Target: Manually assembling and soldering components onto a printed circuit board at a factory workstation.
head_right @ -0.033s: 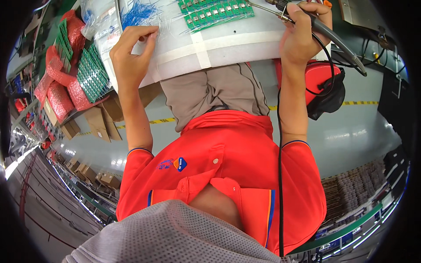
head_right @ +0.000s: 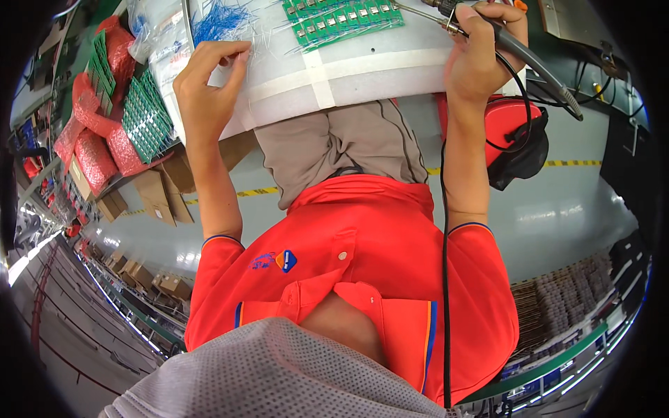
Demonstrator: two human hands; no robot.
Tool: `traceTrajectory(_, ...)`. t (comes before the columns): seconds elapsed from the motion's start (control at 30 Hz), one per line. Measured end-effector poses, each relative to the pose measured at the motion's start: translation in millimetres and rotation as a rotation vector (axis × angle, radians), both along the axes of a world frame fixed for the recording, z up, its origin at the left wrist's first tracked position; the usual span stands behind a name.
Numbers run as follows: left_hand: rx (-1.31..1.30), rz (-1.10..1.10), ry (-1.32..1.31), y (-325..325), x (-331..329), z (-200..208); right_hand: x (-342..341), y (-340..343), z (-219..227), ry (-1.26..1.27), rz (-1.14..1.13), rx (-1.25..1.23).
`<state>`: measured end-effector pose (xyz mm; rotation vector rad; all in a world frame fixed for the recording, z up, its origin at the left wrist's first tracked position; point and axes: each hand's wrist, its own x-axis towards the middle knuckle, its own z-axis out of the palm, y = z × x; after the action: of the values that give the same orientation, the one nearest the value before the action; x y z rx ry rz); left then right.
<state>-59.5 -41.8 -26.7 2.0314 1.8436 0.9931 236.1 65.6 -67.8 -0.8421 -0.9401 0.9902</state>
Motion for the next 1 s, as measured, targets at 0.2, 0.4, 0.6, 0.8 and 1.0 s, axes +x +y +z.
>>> traceTrajectory(0.2,-0.070,0.003,0.040,1,0,13,-1,0,0,0.002,0.007,0.002)
traceTrajectory(0.4,-0.210,-0.022,0.111,4,-5,30,-2,0,0,0.021,0.004,-0.002)
traceTrajectory(0.6,-0.167,-0.084,0.179,7,-10,33,-2,-1,-1,0.015,0.018,0.009)
traceTrajectory(0.8,-0.096,-0.046,0.030,15,-5,29,-2,1,0,0.024,0.023,0.018)
traceTrajectory(1.0,-0.217,0.061,-0.581,20,12,9,-6,1,3,-0.026,0.026,0.071)
